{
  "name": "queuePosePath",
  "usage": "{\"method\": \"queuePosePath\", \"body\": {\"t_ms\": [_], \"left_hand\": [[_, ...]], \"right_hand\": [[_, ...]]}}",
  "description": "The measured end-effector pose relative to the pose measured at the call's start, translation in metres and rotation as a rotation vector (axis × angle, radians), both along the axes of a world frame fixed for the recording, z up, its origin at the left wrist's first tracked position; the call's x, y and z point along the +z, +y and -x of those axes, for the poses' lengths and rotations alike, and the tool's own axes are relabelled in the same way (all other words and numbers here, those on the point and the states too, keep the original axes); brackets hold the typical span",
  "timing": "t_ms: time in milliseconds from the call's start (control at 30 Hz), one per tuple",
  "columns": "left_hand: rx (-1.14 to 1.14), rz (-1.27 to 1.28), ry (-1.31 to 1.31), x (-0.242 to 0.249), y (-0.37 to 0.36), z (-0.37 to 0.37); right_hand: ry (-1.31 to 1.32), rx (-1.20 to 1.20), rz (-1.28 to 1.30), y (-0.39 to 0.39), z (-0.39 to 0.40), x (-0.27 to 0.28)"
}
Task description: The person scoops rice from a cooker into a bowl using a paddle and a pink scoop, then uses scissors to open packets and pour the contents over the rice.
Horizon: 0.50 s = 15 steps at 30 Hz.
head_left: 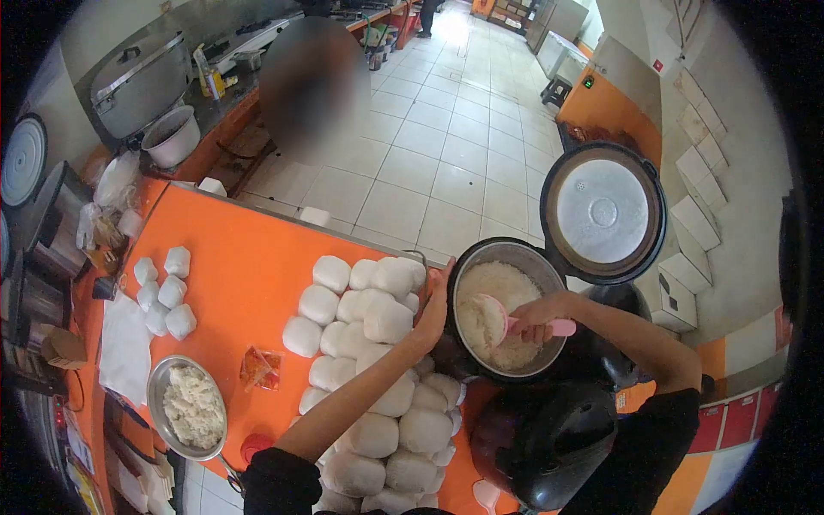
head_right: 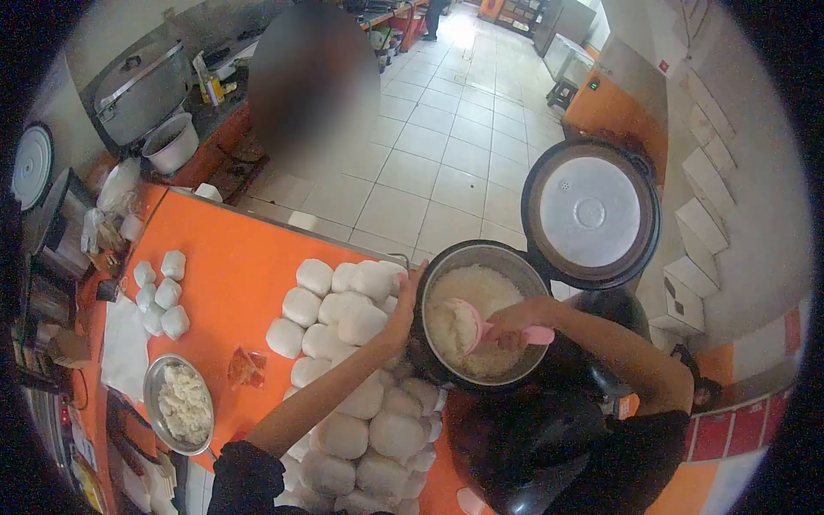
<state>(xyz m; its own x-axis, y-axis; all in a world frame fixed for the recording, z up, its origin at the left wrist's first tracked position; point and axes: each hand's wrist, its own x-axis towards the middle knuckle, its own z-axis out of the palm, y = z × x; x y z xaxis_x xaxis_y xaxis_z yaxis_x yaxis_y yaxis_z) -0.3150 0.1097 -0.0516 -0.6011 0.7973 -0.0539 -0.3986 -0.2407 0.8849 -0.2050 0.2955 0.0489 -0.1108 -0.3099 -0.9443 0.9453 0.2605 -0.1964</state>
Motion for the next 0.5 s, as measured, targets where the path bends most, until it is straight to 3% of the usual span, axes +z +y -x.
{"method": "queuePosePath", "body": {"t_ms": [67, 267, 467, 500], "left_hand": [[-0.040, -0.086, -0.085, 0.009, -0.002, 0.000], [-0.056, 0.040, 0.082, -0.001, -0.002, 0.005], [-0.218, 0.007, -0.411, 0.025, -0.012, 0.017], [-0.187, 0.021, -0.387, 0.033, -0.019, 0.017]], "right_hand": [[0.064, -0.008, -0.002, -0.007, 0.000, 0.011], [0.001, -0.114, 0.191, 0.007, -0.012, -0.012], [-0.045, -0.542, 0.393, 0.014, -0.036, 0.003], [-0.031, -0.631, 0.402, 0.014, -0.040, 0.012]]}}
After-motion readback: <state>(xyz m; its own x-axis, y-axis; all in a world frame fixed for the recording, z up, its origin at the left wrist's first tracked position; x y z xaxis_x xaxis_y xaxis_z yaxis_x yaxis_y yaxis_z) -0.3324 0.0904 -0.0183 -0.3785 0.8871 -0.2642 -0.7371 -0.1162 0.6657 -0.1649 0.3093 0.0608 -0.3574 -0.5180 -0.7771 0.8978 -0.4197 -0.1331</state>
